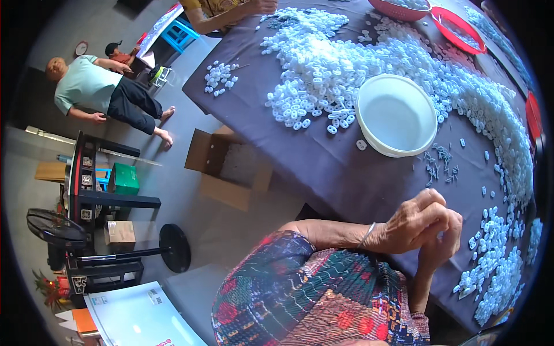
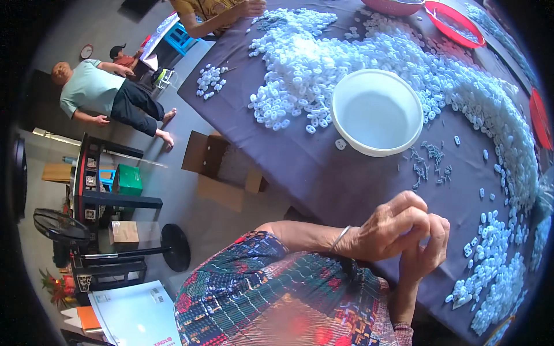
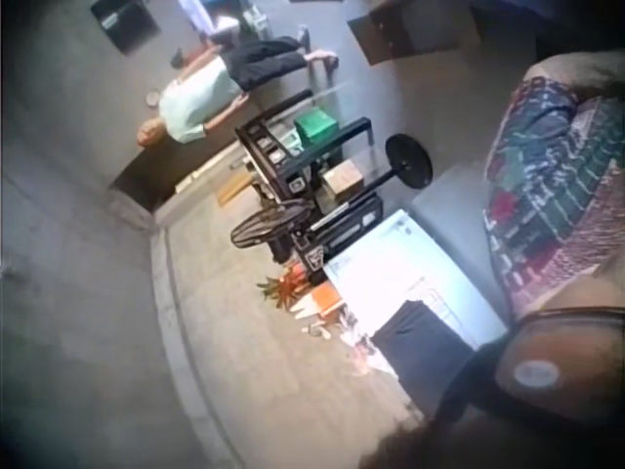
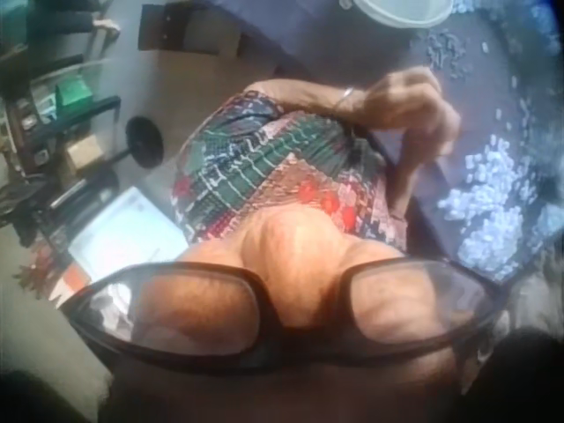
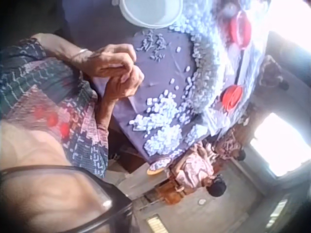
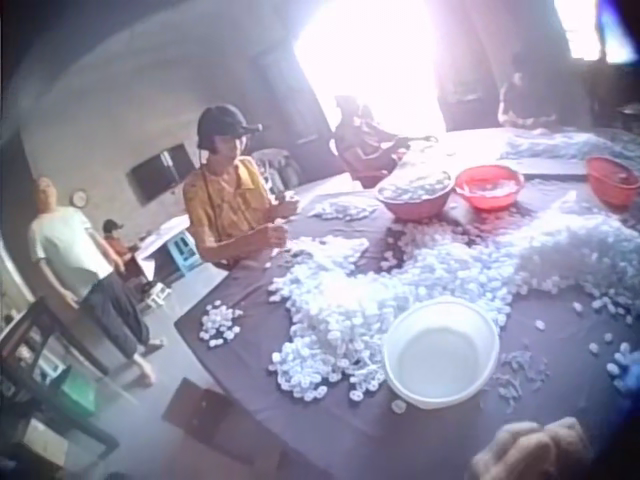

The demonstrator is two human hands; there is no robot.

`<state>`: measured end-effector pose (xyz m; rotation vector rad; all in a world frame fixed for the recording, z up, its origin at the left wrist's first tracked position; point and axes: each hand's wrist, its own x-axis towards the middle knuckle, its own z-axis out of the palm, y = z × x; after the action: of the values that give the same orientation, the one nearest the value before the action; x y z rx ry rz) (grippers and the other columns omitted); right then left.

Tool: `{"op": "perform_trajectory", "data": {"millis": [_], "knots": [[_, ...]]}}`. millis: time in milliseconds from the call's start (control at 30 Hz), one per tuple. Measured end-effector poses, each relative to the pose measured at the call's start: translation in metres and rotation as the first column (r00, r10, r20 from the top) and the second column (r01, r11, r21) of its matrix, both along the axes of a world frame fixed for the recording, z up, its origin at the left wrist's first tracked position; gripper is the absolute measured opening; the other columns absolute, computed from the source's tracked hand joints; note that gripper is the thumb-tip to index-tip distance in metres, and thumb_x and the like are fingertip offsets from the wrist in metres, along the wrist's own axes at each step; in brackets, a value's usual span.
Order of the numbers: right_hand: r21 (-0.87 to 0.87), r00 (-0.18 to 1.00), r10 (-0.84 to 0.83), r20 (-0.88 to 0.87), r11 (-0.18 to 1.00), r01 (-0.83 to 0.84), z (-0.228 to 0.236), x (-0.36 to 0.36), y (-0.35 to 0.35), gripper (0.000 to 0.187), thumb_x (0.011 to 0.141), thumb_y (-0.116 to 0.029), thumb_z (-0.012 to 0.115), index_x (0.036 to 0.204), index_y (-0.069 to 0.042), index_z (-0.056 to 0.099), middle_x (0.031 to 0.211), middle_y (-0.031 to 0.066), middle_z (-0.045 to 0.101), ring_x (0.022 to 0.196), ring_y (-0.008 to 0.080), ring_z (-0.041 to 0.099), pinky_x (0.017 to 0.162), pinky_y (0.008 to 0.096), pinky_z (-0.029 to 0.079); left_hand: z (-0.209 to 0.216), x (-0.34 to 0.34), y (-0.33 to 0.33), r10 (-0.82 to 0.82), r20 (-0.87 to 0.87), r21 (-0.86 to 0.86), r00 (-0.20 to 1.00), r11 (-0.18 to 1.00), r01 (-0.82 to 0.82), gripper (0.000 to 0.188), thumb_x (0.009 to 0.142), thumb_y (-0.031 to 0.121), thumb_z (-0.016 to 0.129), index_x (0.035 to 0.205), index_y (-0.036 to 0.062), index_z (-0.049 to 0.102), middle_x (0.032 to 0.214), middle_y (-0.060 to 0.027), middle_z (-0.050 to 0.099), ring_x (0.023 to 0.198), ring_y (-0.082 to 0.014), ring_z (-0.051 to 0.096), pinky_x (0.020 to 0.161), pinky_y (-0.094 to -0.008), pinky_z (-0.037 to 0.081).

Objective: The person empties a bowl of plastic parts into a cardboard box, puts protective finger covers onto their fingers, and assembles plastic cord locks with small springs by hand.

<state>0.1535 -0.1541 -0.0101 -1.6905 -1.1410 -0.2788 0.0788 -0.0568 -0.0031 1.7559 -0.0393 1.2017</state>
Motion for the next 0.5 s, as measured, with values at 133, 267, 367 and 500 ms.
{"op": "perform_trajectory", "data": {"millis": [133, 267, 367, 500], "knots": [[-0.048, 1.000, 0.007, 0.016, 0.999, -0.006, -0.001, 0.001, 0.000, 0.020, 0.076, 0.006, 0.062, 0.094, 0.000, 0.056, 0.082, 0.0123, 0.056, 0.073, 0.0273, 0.057, 0.065, 0.0350, 0.047, -0.012, -0.009, 0.009, -0.040, -0.194, -0.095, 0.980, 0.995, 0.022, 0.017, 0.079, 0.001, 0.066, 0.092, 0.0020, 0.054, 0.085, -0.0097, 0.052, 0.066, -0.0190, 0.055, 0.055, -0.0287, 0.047], [-0.060, 0.998, 0.056, 0.042, 0.997, -0.053, -0.002, 0.000, 0.001, 0.026, 0.072, 0.013, 0.063, 0.092, -0.001, 0.055, 0.078, 0.0104, 0.055, 0.069, 0.0239, 0.055, 0.061, 0.0318, 0.046, -0.013, -0.016, 0.017, -0.100, -0.289, -0.157, 0.952, 0.986, 0.055, 0.012, 0.077, 0.000, 0.068, 0.085, 0.0010, 0.058, 0.083, -0.0087, 0.056, 0.062, -0.0170, 0.056, 0.053, -0.0273, 0.048], [-0.095, 0.996, 0.059, 0.065, 0.994, -0.053, -0.002, -0.003, 0.001, 0.022, 0.074, 0.012, 0.062, 0.089, -0.001, 0.054, 0.080, 0.0102, 0.056, 0.070, 0.0230, 0.055, 0.063, 0.0312, 0.046, -0.017, -0.017, 0.019, -0.025, -0.276, -0.028, 0.961, 0.999, 0.017, 0.010, 0.078, 0.002, 0.067, 0.084, 0.0012, 0.059, 0.082, -0.0104, 0.057, 0.066, -0.0221, 0.058, 0.056, -0.0313, 0.049], [-0.109, 0.989, 0.073, 0.130, 0.992, -0.059, -0.004, -0.002, 0.001, 0.026, 0.071, 0.014, 0.062, 0.090, -0.001, 0.054, 0.076, 0.0098, 0.055, 0.066, 0.0238, 0.054, 0.057, 0.0320, 0.046, -0.010, -0.020, 0.019, 0.137, -0.310, 0.275, 0.941, 0.960, -0.049, 0.013, 0.078, 0.005, 0.065, 0.085, 0.0014, 0.054, 0.080, -0.0115, 0.054, 0.070, -0.0267, 0.057, 0.058, -0.0356, 0.049]]}}
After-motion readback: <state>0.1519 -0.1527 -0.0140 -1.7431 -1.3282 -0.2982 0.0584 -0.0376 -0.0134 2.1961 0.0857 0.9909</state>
